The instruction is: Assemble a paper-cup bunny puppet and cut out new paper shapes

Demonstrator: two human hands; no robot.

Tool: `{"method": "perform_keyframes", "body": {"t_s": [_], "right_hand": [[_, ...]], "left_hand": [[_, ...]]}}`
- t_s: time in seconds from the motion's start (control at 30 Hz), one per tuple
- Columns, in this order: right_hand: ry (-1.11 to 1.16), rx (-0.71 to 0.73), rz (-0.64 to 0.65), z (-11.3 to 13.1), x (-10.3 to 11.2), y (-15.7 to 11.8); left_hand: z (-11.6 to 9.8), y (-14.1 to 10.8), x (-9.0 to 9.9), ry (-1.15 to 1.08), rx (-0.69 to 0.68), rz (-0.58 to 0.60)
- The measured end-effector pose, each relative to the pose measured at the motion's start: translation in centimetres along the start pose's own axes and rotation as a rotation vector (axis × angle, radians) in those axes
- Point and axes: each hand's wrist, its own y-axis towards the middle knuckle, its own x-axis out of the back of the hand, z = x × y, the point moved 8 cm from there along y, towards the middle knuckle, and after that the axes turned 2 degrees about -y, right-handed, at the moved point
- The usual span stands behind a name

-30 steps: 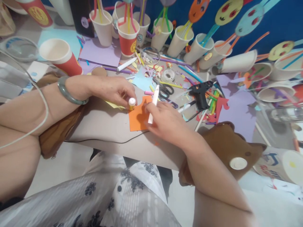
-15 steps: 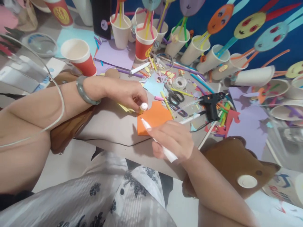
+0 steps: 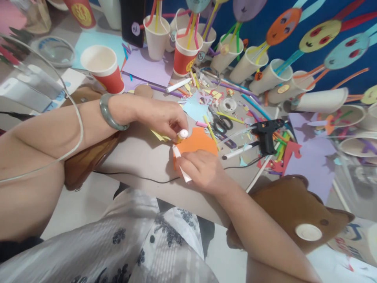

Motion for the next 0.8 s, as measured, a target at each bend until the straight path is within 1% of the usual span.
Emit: {"method": "perform_keyframes", "body": {"t_s": [0.1,0.23,0.4,0.63,0.8], "right_hand": [[-0.022,-0.019,0.046,-0.1,-0.5,0.2],[-0.071,-0.011,0.017,-0.2,-0.6,0.2],[-0.124,0.003,0.049,-0.1,-0.8,0.4],[-0.143,0.022,0.007,0.1,-0.5,0.5],[-0.112,0.044,-0.042,0.4,0.2,0.7]], "left_hand": [[0.1,0.0,0.1,-0.020,0.005,-0.023],[0.2,0.0,0.1,-0.012,0.008,-0.014],[0.1,0.1,-0.1,0.019,-0.001,-0.001],[-0.3,0.0,-0.1,0.015,0.000,0.005],[-0.3,-0.1,0.1,-0.004,0.006,-0.018]]}}
